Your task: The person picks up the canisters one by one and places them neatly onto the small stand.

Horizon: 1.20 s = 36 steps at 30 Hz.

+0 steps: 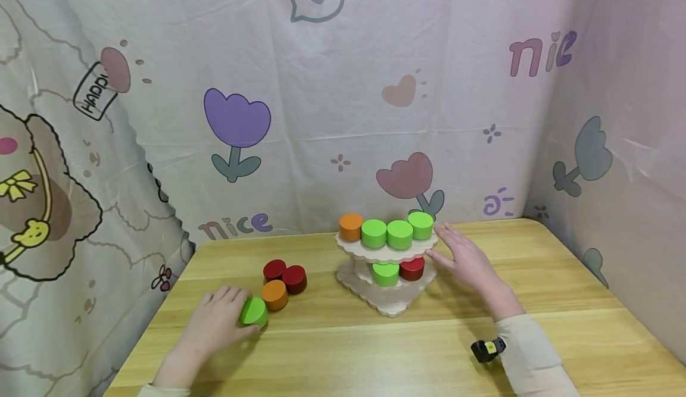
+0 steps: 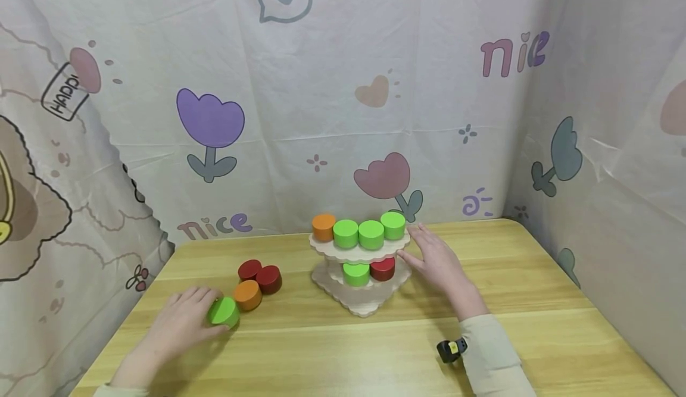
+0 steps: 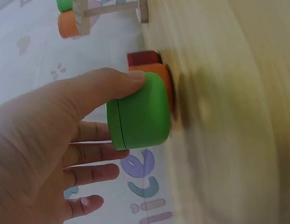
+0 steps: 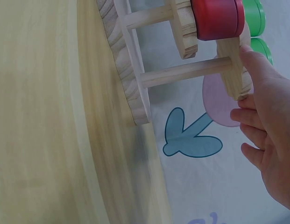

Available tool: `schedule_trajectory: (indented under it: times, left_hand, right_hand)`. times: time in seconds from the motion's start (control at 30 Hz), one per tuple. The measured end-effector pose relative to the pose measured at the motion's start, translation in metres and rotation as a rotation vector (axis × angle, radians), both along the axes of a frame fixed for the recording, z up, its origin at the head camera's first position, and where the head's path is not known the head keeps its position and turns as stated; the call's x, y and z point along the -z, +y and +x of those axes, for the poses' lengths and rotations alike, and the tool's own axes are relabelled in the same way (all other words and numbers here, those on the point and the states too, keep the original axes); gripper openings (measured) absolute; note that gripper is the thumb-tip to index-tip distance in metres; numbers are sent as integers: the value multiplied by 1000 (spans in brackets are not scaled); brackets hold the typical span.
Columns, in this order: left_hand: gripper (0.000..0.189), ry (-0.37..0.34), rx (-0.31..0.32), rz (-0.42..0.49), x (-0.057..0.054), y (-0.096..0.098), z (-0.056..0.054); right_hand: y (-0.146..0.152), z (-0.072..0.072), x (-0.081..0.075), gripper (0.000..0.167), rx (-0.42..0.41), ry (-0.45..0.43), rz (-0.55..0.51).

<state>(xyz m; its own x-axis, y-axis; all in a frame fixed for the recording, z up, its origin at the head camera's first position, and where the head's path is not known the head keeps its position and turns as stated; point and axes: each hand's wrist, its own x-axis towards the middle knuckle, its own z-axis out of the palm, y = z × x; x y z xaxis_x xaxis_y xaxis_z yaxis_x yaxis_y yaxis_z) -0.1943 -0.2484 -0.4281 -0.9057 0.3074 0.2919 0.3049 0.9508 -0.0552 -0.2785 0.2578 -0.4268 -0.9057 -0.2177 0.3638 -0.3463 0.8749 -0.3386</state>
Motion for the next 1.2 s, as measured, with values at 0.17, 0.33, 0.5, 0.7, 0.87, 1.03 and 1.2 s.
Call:
schedule_trajectory:
  times: [0.17,0.33,0.5,0.7,0.87,1.03,1.2]
  left_hand:
    - [64,12,18,-10,-7,11,4]
    - [63,24,49,-18,-11,22,5]
    - [63,83,104,-34,-11,33,1]
    - [61,118,181,-44,-13,49,-6]
    - [58,120,228,-55,-15,64,-12]
    - [58,132,273,-53,-17,78,-19]
    - [60,129,292,-42,-17,91,-25]
  right_hand:
    - [0,0,1,73,-3,7,-2]
    - [0,-1,2,72,-10,28,-6]
    - [-1,-1,1,72,-14,20,-12]
    - [0,-1,1,73,-7,-3,-11]
    - [1,-1,1,74,-10,-10,-7]
    - [1,-1,0,74,-12,-9,-3]
    - [1,0,0,75,-11,-16,-4]
